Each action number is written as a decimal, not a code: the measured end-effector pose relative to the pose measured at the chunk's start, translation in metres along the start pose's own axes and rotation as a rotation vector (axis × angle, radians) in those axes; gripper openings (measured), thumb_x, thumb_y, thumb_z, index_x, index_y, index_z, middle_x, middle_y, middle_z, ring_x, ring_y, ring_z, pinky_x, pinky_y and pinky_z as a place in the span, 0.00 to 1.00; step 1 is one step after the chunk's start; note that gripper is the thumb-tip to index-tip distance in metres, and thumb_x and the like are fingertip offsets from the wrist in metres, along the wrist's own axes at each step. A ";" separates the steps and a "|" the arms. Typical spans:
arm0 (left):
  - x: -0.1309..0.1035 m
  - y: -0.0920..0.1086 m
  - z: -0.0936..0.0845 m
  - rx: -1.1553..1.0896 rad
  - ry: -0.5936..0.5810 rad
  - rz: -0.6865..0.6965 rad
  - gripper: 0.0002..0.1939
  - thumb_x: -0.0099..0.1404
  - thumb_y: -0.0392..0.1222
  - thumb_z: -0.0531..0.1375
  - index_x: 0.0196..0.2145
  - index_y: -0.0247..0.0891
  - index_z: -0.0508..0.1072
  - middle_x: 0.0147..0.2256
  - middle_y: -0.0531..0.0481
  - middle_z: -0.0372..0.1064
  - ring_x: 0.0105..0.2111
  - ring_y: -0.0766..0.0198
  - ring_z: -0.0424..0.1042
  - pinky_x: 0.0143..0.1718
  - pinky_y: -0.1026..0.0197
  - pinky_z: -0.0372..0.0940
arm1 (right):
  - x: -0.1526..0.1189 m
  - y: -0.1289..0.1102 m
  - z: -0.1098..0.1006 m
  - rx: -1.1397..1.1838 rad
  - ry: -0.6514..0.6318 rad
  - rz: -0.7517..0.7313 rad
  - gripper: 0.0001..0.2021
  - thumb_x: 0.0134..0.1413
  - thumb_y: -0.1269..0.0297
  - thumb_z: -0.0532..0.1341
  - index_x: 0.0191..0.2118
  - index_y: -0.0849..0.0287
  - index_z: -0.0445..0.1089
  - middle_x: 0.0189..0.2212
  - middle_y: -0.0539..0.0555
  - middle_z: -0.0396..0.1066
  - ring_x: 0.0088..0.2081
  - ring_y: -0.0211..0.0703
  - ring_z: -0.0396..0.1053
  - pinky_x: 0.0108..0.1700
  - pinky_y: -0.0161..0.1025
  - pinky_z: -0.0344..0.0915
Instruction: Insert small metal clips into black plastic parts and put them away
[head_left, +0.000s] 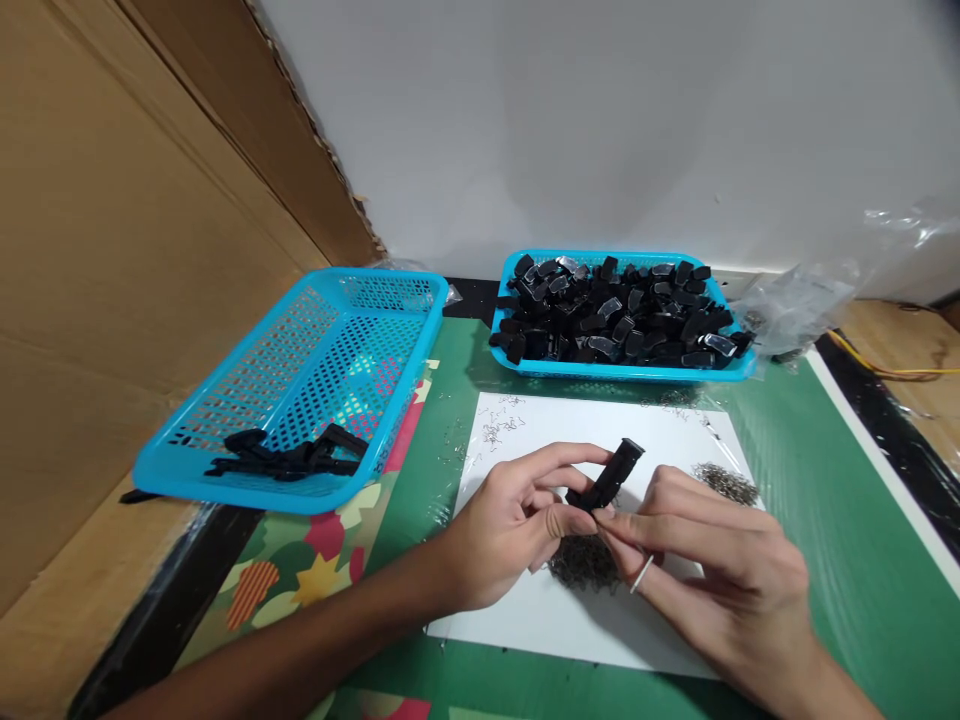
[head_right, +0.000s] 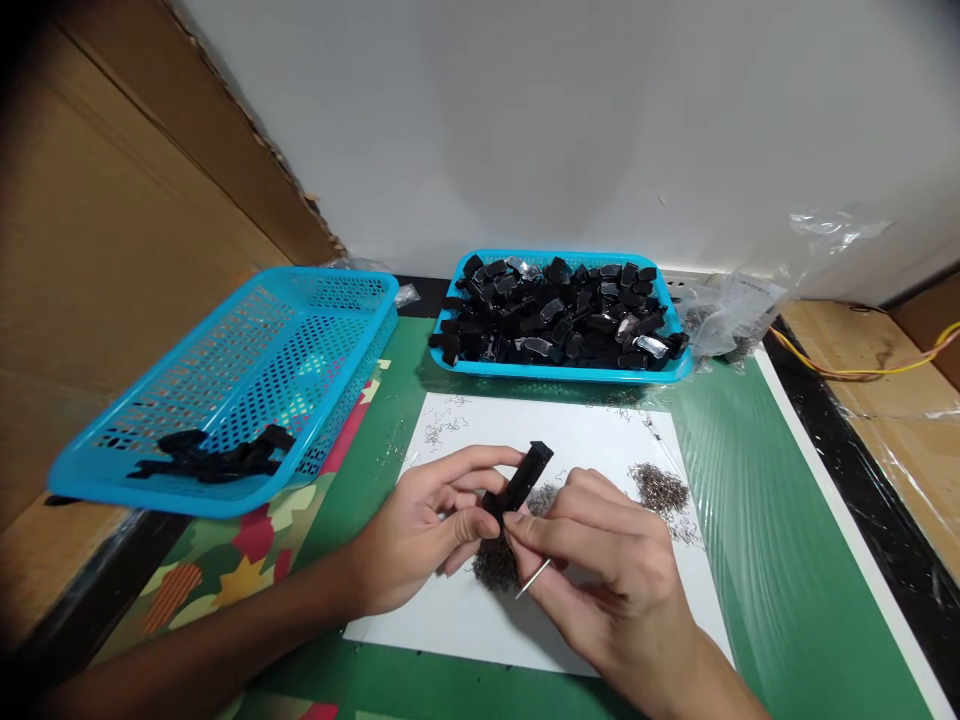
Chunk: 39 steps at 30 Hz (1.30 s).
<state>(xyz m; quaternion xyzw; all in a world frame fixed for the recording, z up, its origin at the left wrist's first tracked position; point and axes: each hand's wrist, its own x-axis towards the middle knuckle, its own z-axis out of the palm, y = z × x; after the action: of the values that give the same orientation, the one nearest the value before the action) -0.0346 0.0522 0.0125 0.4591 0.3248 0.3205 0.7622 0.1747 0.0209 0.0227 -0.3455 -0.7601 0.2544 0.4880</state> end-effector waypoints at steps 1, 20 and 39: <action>0.000 0.000 0.000 0.005 0.007 -0.001 0.27 0.67 0.52 0.71 0.61 0.43 0.75 0.41 0.48 0.72 0.18 0.81 0.55 0.17 0.71 0.48 | 0.000 0.000 -0.001 -0.011 -0.014 0.003 0.18 0.58 0.84 0.67 0.50 0.59 0.78 0.28 0.52 0.75 0.28 0.39 0.65 0.31 0.39 0.65; 0.000 0.009 -0.001 0.700 0.130 0.318 0.20 0.73 0.49 0.66 0.60 0.47 0.76 0.54 0.45 0.71 0.46 0.59 0.71 0.46 0.59 0.68 | -0.002 0.016 -0.013 -0.314 -0.059 -0.073 0.16 0.63 0.85 0.63 0.50 0.59 0.75 0.31 0.53 0.72 0.33 0.41 0.62 0.34 0.40 0.60; 0.006 0.005 -0.011 1.098 0.174 0.539 0.06 0.72 0.39 0.67 0.46 0.38 0.77 0.43 0.49 0.78 0.46 0.58 0.71 0.48 0.55 0.65 | 0.001 0.024 -0.012 -0.309 -0.088 0.043 0.11 0.67 0.79 0.62 0.46 0.60 0.80 0.30 0.53 0.72 0.32 0.42 0.67 0.32 0.39 0.65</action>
<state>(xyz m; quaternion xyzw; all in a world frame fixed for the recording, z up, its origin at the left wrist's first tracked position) -0.0409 0.0644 0.0120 0.8227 0.3757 0.3241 0.2775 0.1917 0.0374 0.0102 -0.4213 -0.8033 0.1598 0.3895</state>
